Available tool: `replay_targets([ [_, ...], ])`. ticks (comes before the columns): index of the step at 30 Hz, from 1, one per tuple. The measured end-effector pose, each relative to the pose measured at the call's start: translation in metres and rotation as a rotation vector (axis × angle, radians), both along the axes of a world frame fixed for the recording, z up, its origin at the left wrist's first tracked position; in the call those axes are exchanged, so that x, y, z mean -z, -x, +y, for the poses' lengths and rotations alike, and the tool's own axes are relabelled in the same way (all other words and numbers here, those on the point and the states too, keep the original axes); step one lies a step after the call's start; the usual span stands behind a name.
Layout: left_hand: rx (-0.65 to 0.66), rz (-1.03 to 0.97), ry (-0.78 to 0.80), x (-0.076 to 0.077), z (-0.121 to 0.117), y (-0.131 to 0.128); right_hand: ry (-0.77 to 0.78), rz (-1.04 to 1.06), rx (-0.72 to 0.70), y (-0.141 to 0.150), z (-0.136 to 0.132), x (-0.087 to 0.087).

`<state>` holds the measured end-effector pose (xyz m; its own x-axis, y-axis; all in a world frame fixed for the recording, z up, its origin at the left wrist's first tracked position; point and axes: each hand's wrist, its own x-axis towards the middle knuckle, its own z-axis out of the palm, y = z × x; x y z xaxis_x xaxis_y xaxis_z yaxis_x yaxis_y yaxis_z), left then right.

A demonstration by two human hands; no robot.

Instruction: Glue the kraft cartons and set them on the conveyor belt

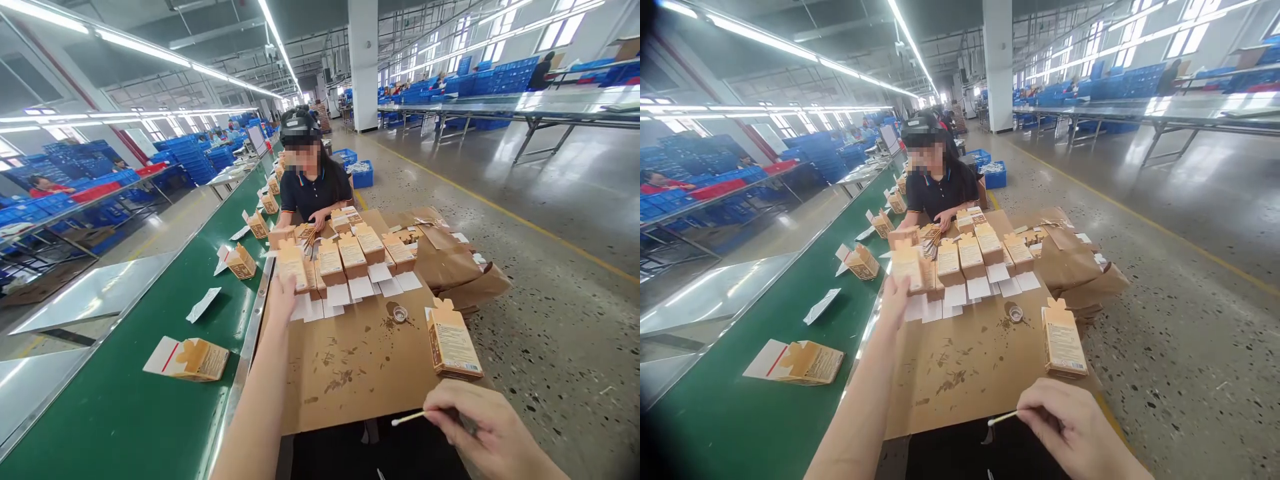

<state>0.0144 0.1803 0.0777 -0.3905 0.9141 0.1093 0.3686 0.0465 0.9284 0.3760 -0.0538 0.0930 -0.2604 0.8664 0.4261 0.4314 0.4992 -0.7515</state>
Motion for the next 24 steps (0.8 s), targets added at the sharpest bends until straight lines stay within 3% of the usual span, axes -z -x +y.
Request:
replay_targets([
  [3, -0.020, -0.450, -0.150, 0.017, -0.073, 0.006, -0.001, -0.084, 0.098, -0.020, 0.023, -0.004],
  [5, 0.006, -0.669, -0.102, 0.032, -0.121, 0.006, 0.033, -0.201, 0.162, -0.029, 0.050, -0.006],
  [7, 0.077, -0.721, 0.066, 0.045, -0.157, 0.002, 0.070, -0.328, 0.208, -0.035, 0.082, -0.007],
  [9, 0.131, -0.676, 0.174, 0.054, -0.178, -0.006, 0.113, -0.491, 0.233, -0.035, 0.115, -0.004],
  [12, 0.126, -0.584, 0.164, 0.061, -0.186, -0.021, 0.184, -0.644, 0.212, -0.031, 0.149, 0.006],
  [16, 0.154, -0.536, 0.180, 0.069, -0.179, -0.035, 0.213, -0.688, 0.186, -0.026, 0.166, 0.021],
  [21, 0.186, -0.512, 0.202, 0.075, -0.166, -0.031, 0.204, -0.680, 0.189, -0.032, 0.163, 0.019],
  [24, 0.206, -0.497, 0.232, 0.070, -0.160, -0.029, 0.159, -0.616, 0.226, -0.033, 0.141, 0.010],
])
